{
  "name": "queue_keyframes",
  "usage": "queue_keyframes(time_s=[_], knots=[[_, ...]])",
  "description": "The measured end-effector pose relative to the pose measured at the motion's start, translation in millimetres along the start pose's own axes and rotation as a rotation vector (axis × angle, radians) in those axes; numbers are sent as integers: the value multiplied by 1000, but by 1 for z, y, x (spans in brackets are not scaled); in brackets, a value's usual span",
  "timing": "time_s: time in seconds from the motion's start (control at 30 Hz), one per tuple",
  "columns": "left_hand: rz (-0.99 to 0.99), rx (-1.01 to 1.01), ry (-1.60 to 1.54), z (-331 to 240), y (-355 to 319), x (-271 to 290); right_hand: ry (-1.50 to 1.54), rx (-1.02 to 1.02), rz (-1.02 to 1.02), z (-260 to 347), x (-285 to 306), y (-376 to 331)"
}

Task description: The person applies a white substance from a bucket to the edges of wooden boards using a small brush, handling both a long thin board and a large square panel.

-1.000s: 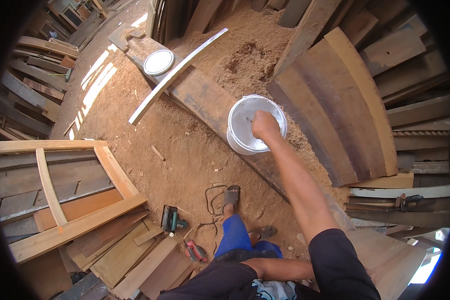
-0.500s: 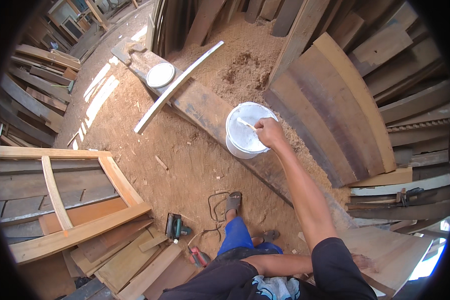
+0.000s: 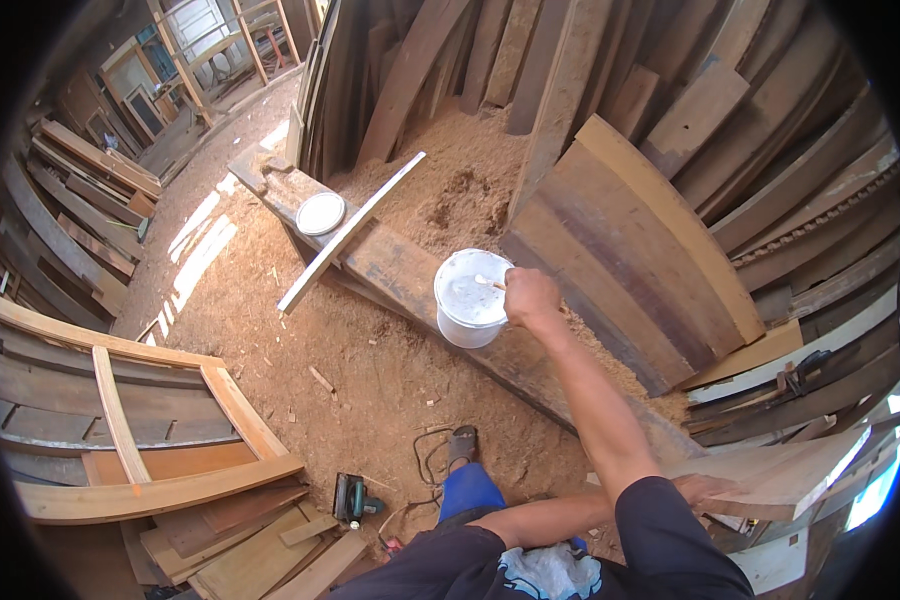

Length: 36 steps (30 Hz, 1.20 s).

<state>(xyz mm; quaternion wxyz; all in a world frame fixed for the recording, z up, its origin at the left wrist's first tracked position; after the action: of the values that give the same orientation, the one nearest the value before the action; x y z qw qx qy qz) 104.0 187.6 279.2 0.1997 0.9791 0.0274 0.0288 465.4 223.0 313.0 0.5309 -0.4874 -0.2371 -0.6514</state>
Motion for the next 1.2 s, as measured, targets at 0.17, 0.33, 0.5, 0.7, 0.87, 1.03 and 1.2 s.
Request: queue_keyframes(time_s=[0.17,0.33,0.5,0.7,0.87,1.03,1.2], knots=[[-10,-23,-51,3,-6,-3,-76,10,16,3,-64,35],[-26,-22,-100,7,-14,6,-78,-84,284,-9,-111,60],[-6,-9,-104,4,-15,7,118,-74,268,-24,-85,49],[35,35,-33,0,-19,0,573,26,222,-20,0,-1],[118,39,23,-1,-18,-11,958,166,75,8,105,-93],[174,52,101,-7,-7,-21,1059,292,-174,30,203,-217],[233,107,131,-3,23,-30,1033,363,-578,1,269,-342]])
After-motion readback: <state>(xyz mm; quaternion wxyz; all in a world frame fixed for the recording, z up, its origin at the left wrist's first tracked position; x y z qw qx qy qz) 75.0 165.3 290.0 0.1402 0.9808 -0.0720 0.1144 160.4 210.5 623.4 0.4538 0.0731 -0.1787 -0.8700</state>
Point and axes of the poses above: each hand's wrist, its own y-axis towards the middle knuckle, its own x-axis out of the back of the hand, z = x × y, the point moved 5 cm from there along y, towards the middle knuckle, and after that the axes turned 12 degrees about y, right-handed, at the moved point
